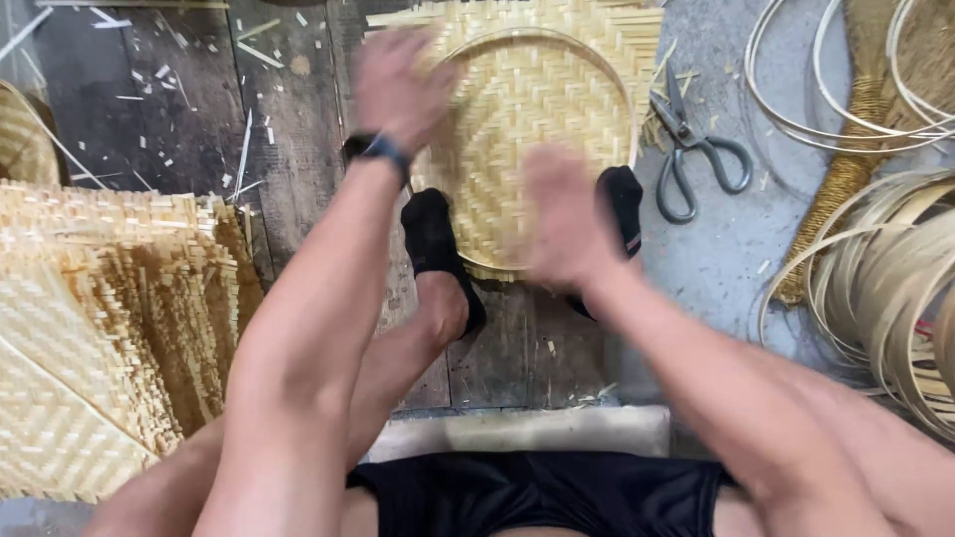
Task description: Making a bamboo basket using a circular frame and weaving material.
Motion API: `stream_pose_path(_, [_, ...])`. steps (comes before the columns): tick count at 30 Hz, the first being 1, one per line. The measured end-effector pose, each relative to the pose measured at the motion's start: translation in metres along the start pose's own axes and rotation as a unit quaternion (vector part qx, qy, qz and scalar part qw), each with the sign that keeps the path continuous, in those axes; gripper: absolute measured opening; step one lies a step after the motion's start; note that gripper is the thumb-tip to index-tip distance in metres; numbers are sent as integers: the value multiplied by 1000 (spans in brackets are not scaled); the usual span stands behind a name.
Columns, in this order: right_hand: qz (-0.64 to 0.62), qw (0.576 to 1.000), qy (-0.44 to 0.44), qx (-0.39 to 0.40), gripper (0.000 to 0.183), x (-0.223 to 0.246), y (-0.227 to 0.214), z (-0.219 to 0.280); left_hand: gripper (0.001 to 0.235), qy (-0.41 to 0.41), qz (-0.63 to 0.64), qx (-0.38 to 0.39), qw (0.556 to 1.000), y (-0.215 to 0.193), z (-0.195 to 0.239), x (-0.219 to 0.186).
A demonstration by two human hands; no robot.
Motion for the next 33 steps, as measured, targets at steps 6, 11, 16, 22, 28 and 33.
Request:
stream_pose_path(6, [169, 978, -6, 124, 94, 52, 72, -2, 36, 230, 131, 69, 962, 88, -59, -30])
stream_pose_path(11, [140, 987, 15, 76, 89, 46, 42, -16, 39, -10, 159, 151, 976, 72, -61, -26])
stream_pose_path(16, [-21, 998, -30, 56, 44, -40, -3, -72, 42, 79, 173, 165, 968, 104, -71, -11])
stream_pose_path(22, [-94, 990, 98, 27, 18, -146, -25, -157, 42, 201, 1, 93, 975, 82, -82, -39])
stream_pose_path(28, [-237, 913, 300, 143, 27, -182, -4, -145, 55, -24, 124, 278, 952, 155, -102, 23])
stream_pose_path(33, [-251, 903, 346, -45, 47, -206, 13, -68, 45, -60, 262, 318, 909, 186, -108, 45])
Point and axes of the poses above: each hand's wrist, its own z-axis away from the middle knuckle, its own y-axis out of the palm, x = y × z, the point moved 8 cm from there along -z, towards the middle knuckle, and after that the axes turned 7 degrees about x, right-handed, at the moved point
